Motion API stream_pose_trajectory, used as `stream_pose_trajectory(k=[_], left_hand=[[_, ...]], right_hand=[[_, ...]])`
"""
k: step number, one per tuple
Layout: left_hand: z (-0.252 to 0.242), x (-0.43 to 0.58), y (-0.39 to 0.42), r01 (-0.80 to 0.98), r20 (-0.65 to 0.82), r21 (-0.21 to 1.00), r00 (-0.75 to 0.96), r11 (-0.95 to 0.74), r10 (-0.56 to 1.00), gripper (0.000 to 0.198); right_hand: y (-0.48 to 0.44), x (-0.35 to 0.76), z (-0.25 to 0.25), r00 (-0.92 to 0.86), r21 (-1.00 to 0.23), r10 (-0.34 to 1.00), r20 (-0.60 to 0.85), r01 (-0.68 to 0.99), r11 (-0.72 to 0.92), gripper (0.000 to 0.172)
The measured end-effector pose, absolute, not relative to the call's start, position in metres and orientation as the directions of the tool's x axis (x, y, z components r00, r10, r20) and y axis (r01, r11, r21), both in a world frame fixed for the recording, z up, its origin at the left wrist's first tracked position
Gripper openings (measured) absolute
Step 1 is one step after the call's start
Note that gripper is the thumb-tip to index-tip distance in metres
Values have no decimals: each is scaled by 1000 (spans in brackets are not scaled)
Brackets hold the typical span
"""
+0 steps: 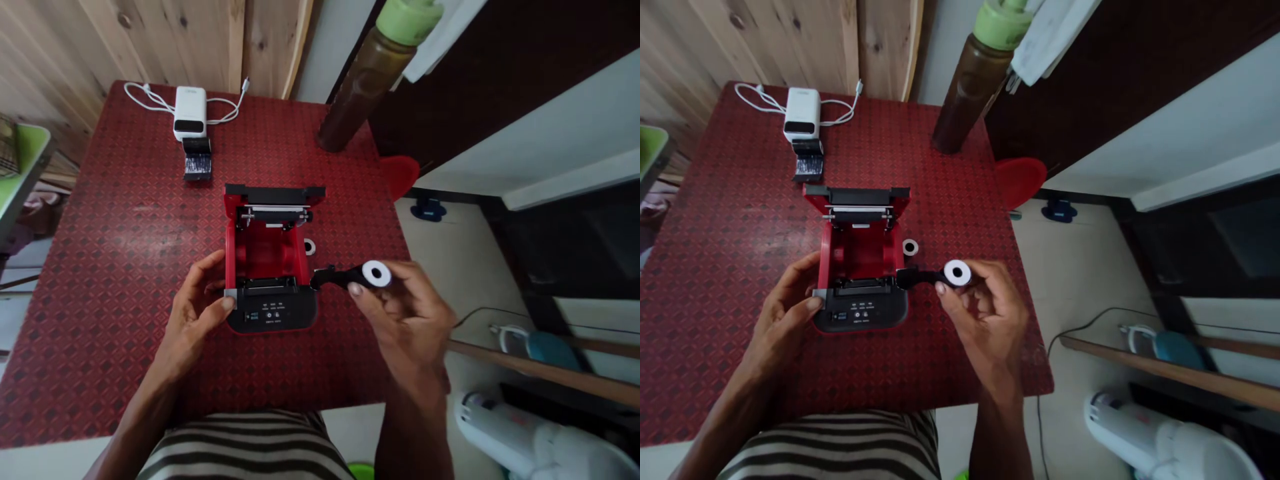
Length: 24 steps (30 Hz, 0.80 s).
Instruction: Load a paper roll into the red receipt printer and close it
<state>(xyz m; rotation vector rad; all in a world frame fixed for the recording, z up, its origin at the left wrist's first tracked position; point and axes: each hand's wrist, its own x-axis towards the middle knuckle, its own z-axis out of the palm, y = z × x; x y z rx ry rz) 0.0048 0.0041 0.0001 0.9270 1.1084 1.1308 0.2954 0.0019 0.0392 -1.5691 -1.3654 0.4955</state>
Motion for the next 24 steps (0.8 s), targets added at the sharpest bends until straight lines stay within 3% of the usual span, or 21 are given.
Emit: stream_pose_trajectory(k=[3, 7, 16, 24], left_hand=[[-2, 5, 4, -173, -172, 969, 38, 176, 984, 63], [-4, 3, 2, -159, -174, 972, 25, 176, 984, 61], [-3, 3, 0, -198, -205, 958, 39, 208, 978, 59], [0, 4, 0, -196, -201, 959, 48, 207, 978, 59]], right_hand=[[-11, 289, 6, 328, -880, 929, 169, 474, -7, 18], [-19, 274, -12, 171, -831, 971, 166, 554, 44, 13], [-17, 284, -8, -54, -834, 998, 34, 549, 58, 32], [-22, 299, -9, -85, -788, 996, -26, 615, 32, 55]])
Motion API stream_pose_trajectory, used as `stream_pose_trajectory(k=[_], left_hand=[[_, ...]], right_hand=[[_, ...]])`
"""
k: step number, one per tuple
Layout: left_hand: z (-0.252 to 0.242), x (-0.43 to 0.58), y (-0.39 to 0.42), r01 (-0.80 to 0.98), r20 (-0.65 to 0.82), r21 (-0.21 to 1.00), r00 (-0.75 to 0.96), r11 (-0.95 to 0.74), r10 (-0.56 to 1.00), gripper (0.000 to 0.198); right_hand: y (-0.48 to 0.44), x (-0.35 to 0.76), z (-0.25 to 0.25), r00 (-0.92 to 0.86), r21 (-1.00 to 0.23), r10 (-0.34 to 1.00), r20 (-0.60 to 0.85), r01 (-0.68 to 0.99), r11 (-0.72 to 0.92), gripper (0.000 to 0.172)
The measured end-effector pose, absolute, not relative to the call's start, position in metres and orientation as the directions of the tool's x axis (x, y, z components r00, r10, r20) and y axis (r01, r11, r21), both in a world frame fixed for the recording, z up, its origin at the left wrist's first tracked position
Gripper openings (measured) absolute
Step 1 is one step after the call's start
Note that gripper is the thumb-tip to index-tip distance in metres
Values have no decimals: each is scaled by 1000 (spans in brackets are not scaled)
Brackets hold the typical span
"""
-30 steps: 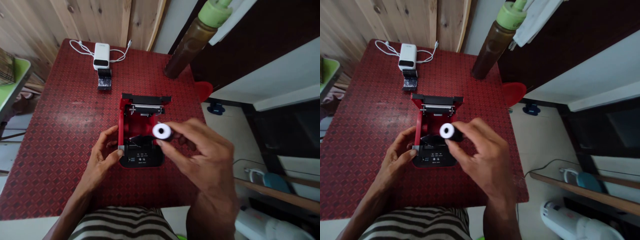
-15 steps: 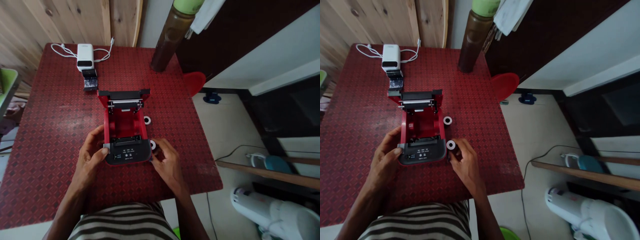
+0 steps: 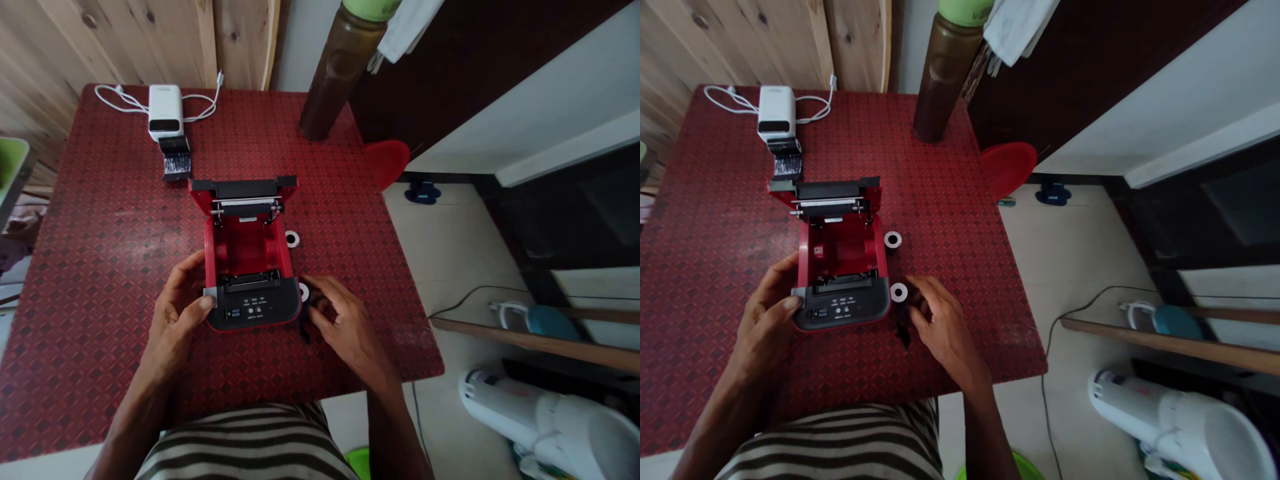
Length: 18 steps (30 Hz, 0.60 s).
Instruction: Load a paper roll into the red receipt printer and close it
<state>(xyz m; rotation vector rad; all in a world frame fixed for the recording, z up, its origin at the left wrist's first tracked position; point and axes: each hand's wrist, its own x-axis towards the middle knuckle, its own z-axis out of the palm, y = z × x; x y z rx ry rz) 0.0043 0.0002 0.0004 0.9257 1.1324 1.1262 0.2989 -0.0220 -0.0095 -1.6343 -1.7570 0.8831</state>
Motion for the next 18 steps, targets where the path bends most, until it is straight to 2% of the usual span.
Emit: stream_pose_trajectory(k=[3, 9, 12, 16, 18], left_hand=[[0, 4, 0, -183, -209, 960, 42, 213, 977, 60], [-2, 2, 0, -178, -190, 965, 42, 194, 981, 58], [-2, 3, 0, -168, -194, 966, 37, 197, 980, 59], [1, 5, 1, -188, -194, 962, 49, 200, 980, 58], [3, 6, 2, -189, -192, 962, 50, 198, 980, 58]], right_hand=[[-20, 310, -4, -102, -763, 994, -37, 645, 38, 55], [20, 327, 17, -54, -697, 996, 70, 711, 87, 33], [49, 320, 14, -62, -731, 996, 62, 677, 88, 32], [73, 300, -4, -106, -767, 994, 33, 635, 93, 40], [77, 291, -12, -104, -770, 993, 62, 628, 114, 34]])
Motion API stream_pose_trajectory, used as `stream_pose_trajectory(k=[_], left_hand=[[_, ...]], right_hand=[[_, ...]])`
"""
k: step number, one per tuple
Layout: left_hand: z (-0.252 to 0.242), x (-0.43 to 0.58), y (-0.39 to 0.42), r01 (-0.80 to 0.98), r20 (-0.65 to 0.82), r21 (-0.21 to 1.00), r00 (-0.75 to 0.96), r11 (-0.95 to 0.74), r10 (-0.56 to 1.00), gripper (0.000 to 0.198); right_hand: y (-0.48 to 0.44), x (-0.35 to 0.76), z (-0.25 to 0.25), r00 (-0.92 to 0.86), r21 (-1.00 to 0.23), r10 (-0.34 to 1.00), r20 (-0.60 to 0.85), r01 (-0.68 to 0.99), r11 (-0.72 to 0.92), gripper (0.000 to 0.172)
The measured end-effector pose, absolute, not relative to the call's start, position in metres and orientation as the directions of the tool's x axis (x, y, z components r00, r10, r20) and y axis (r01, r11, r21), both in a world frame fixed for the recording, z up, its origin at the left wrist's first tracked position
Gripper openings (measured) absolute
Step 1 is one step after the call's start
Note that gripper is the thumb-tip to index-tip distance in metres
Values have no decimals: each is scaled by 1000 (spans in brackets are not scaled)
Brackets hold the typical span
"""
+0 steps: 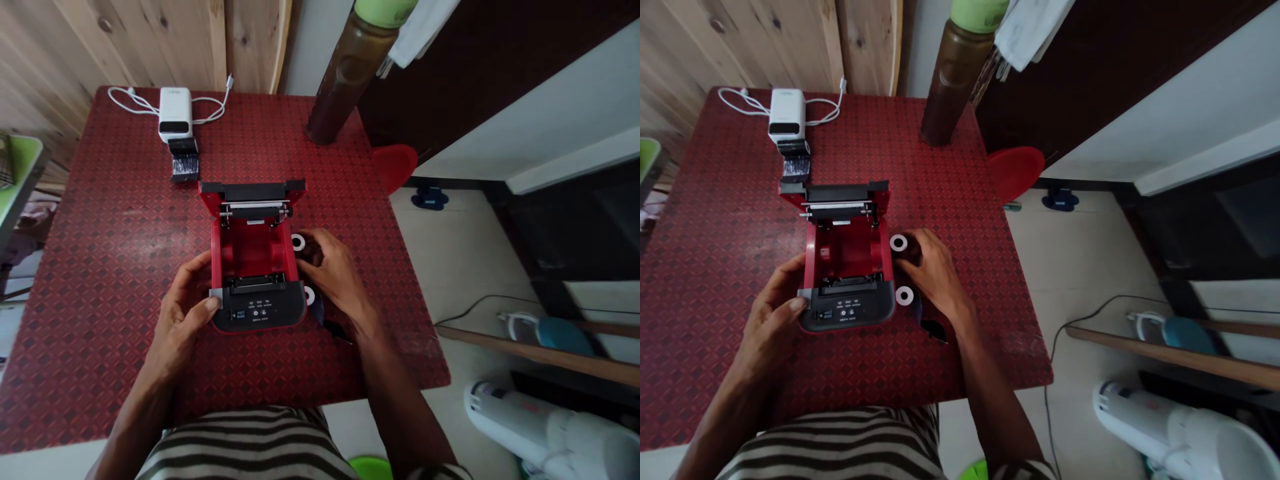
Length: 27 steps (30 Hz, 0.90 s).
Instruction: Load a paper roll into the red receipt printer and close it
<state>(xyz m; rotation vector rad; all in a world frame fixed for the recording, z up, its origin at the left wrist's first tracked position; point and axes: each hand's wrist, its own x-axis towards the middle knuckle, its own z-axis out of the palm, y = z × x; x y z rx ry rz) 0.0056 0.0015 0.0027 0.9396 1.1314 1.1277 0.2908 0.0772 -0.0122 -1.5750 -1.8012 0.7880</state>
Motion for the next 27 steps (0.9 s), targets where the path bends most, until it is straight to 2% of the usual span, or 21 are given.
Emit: stream_pose_trajectory(k=[5, 9, 13, 16, 19, 23, 27], left_hand=[[5, 6, 4, -176, -175, 968, 49, 181, 983, 59], [3, 6, 3, -176, -181, 966, 58, 188, 982, 58], [2, 4, 2, -181, -176, 966, 56, 184, 983, 58], [2, 4, 2, -168, -177, 969, 51, 183, 983, 58], [3, 5, 3, -165, -179, 969, 45, 184, 983, 58], [3, 5, 3, -172, -197, 965, 35, 200, 980, 57], [2, 5, 2, -180, -195, 963, 39, 199, 980, 55]], right_hand=[[79, 281, -22, -52, -783, 989, 137, 606, 140, 22], [73, 289, -12, 36, -810, 986, 162, 576, 112, 28], [58, 305, 16, 99, -913, 990, 104, 405, 55, 34], [46, 310, 40, 40, -981, 995, 89, 175, 81, 34], [38, 307, 59, -42, -1000, 999, -16, -3, -16, 29], [33, 294, 67, -141, -984, 976, -164, -53, -173, 35], [34, 283, 66, -235, -995, 967, -98, 1, -101, 35]])
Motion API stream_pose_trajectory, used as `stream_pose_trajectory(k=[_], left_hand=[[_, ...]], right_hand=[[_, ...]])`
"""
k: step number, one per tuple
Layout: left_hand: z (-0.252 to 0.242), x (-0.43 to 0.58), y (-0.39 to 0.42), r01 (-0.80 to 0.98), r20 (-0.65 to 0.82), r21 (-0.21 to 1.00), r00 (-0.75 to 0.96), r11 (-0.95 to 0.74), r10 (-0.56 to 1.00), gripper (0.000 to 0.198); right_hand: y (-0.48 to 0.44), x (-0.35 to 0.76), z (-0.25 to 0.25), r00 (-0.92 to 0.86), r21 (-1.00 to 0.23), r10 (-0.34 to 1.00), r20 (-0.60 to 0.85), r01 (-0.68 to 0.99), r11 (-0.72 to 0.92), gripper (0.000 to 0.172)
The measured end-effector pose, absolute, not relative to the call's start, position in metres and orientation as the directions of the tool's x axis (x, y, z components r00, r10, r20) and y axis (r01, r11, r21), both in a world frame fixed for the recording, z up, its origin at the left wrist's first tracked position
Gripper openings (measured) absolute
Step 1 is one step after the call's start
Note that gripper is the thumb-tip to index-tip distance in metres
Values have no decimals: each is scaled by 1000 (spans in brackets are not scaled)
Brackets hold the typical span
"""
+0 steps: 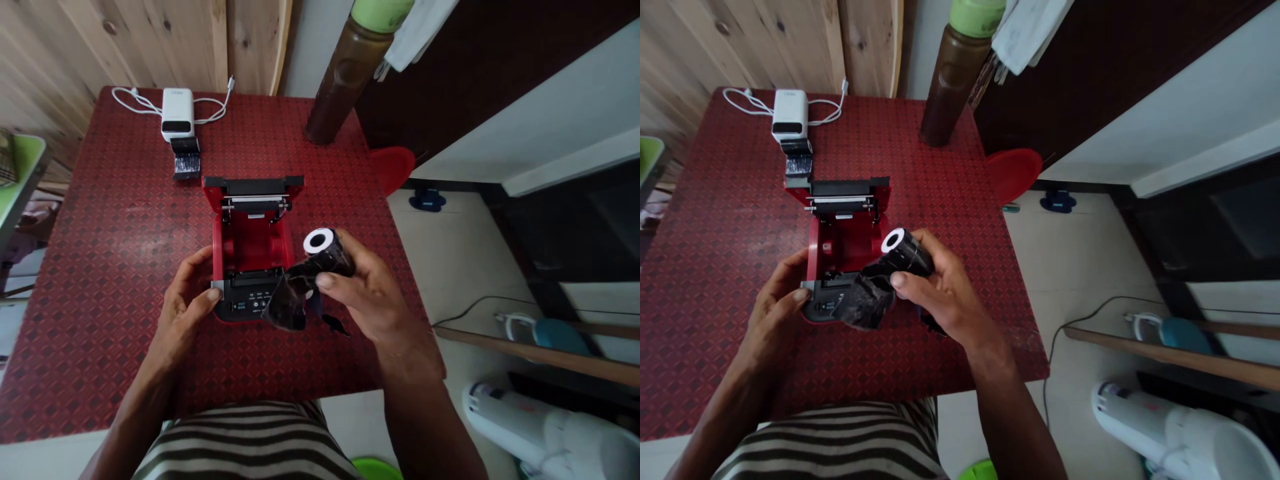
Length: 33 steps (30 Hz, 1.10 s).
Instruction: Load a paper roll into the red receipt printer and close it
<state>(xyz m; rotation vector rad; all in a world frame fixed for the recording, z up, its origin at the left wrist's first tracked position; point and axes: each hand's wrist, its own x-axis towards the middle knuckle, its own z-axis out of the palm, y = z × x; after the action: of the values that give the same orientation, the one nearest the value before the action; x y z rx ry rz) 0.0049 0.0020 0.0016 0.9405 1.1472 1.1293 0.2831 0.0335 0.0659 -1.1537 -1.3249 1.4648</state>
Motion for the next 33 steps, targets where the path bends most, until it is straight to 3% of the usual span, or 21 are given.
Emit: stream_pose_trajectory(k=[6, 10, 14, 17, 27, 33], left_hand=[[4, 6, 2, -185, -189, 963, 44, 194, 981, 60], [8, 8, 2, -182, -198, 962, 35, 201, 980, 61], [6, 7, 2, -175, -196, 964, 51, 202, 979, 63], [1, 5, 3, -178, -183, 965, 74, 194, 980, 64], [-1, 3, 1, -179, -156, 969, 92, 170, 983, 61], [1, 4, 1, -183, -153, 969, 91, 167, 984, 61]], right_hand=[[38, 273, 72, -169, -989, 982, -84, 131, -62, 47], [46, 263, 78, -269, -942, 963, 11, 321, 101, 29], [56, 246, 80, -340, -764, 916, 215, 526, 375, 20], [60, 237, 75, -321, -608, 904, 284, 668, 428, 18], [62, 213, 75, -373, -239, 921, 112, 890, 390, 11], [78, 200, 79, -425, -145, 903, -71, 900, 412, 17]])
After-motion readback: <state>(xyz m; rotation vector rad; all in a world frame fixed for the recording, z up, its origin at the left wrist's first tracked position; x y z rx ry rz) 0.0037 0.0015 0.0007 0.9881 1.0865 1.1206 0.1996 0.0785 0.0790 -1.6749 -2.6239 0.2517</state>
